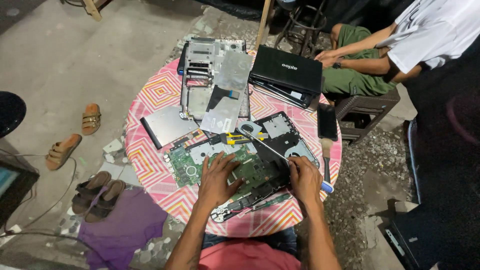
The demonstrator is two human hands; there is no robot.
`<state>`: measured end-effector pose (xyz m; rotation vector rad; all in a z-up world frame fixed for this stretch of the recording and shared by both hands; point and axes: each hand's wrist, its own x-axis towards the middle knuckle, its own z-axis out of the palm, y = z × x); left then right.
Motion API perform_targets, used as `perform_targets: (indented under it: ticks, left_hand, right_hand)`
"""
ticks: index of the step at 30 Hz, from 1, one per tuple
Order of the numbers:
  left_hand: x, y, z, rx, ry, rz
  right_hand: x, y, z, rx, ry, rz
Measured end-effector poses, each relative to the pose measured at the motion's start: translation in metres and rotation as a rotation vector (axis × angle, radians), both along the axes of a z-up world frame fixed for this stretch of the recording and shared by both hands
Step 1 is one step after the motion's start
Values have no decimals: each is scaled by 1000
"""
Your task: Disassembling a laptop by removing screws from the motherboard and internal components using a screwdriver.
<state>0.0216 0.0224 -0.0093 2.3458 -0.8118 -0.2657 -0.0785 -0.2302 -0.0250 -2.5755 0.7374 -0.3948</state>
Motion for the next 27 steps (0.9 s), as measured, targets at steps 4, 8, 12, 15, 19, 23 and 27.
perform_targets:
  ticks: [4, 8, 12, 15, 19, 23, 27]
  left_hand:
    - [3, -3, -4, -28, 2, -1]
    - [5, -4, -6, -145, -12, 37]
    - [22, -6, -23, -298, -119, 68]
    - [47, -20, 14, -447, 198, -19]
    - [68, -43, 21, -745, 286, -205]
    - [64, -59, 34, -936, 228, -122]
    - [70, -61, 34, -1109, 215, -30]
  right_hand:
    - [-4, 15, 5, 48, -48, 64]
    - [-6, 15, -2, 130, -94, 67]
    - [-12, 6, -3, 212, -213, 98]
    - [-12, 13, 20, 334, -260, 75]
    - [-7, 7, 9, 308, -308, 95]
    - [1, 22, 14, 364, -377, 192]
    - [17, 32, 24, 523, -288, 222]
